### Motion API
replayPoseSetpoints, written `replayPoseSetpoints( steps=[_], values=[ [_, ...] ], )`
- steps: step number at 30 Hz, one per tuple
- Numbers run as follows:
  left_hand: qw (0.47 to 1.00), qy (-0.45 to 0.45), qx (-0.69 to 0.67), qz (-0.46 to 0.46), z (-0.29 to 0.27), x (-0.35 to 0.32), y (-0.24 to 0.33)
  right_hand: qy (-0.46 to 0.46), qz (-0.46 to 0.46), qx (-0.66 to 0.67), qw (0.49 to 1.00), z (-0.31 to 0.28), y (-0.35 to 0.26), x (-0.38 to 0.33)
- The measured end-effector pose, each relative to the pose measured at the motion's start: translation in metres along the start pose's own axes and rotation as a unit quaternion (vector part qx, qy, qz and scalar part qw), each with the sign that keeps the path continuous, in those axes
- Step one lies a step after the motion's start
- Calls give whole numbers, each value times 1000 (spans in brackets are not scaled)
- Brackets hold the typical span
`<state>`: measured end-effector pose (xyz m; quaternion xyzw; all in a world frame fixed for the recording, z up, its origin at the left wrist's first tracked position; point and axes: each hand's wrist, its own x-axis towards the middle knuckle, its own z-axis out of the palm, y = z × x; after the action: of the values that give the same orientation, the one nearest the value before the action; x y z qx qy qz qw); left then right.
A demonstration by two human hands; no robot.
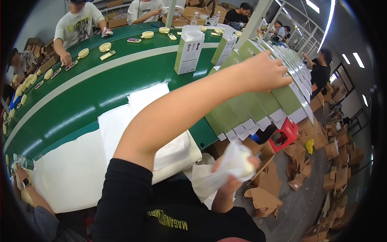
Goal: Packaging small handheld fans into foam padding and plastic bags on an assembly line.
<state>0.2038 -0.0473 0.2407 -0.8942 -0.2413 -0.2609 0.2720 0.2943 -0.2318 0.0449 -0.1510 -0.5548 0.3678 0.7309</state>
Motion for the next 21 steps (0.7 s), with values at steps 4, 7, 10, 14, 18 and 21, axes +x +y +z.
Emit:
replayPoseSetpoints(
  steps=[4,7,10,14,18,21],
  values=[
    [945,317,29,-80,-50,-71,-9,-59,69,336,938,-35,-56,84],
    [947,290,26,-138,-68,-130,-5,-106,34,415,903,-27,-89,148],
    [956,202,-25,-213,-69,-168,7,290,-183,98,934,59,-67,169],
    [915,186,-102,-344,-73,-223,-4,13,-378,-351,857,90,29,178],
    [800,230,-226,-506,-38,-286,-52,-232,-186,-404,865,79,65,135],
    [762,194,-206,-582,11,-349,-90,-267,-65,-443,853,53,104,82]
  ],
)
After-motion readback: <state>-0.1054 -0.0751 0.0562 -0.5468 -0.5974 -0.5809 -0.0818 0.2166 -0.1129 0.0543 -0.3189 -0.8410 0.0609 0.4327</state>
